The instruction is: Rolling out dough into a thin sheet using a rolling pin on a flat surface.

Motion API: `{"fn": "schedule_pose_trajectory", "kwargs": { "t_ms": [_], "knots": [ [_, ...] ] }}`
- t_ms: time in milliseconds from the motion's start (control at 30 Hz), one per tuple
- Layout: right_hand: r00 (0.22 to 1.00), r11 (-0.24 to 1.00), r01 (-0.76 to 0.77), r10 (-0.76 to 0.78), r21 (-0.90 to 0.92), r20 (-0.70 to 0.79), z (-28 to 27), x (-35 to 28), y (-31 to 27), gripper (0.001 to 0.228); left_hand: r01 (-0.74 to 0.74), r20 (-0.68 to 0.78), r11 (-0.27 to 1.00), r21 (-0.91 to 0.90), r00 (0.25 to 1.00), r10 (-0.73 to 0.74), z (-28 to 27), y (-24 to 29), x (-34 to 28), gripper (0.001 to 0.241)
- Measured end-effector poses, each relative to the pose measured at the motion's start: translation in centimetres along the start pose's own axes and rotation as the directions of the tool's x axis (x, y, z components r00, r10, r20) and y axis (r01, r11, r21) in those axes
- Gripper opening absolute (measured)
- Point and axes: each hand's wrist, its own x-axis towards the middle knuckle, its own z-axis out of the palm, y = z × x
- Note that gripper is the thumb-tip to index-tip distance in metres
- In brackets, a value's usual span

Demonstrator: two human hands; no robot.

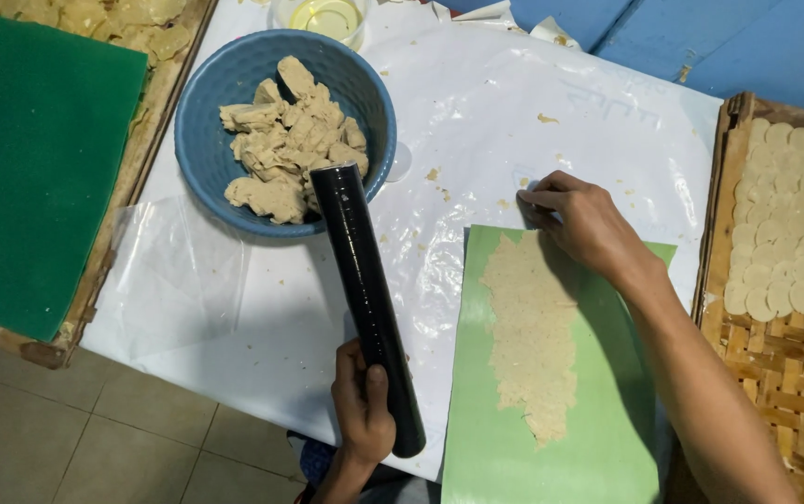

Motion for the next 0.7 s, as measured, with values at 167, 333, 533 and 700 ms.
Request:
{"fn": "schedule_pose_trajectory", "kwargs": {
  "t_ms": [167, 333, 533, 700],
  "knots": [
    [0.99, 0.992, 0.12, -0.117, 0.037, -0.084, 0.7, 0.6, 0.2, 0.031, 0.023, 0.005, 1.0, 0.01, 1.0, -0.023, 0.0, 0.1, -0.1, 0.032],
    [0.992, 0.991, 0.127, -0.127, 0.028, -0.023, 0.8, 1.2, -1.6, 0.031, 0.02, -0.007, 1.0, 0.024, 1.0, -0.019, 0.0, -0.3, -0.2, 0.031],
    [0.982, 0.981, 0.181, -0.176, 0.071, -0.06, 0.7, 1.4, -1.0, 0.02, 0.035, -0.023, 0.998, 0.056, 0.999, -0.034, 0.0, -0.1, -0.2, 0.034],
    [0.937, 0.988, 0.115, -0.075, 0.099, -0.341, 0.8, 1.4, 1.9, 0.031, 0.057, -0.034, 0.996, 0.062, 0.998, -0.055, -0.1, -0.4, -0.4, 0.035]
  ]
}}
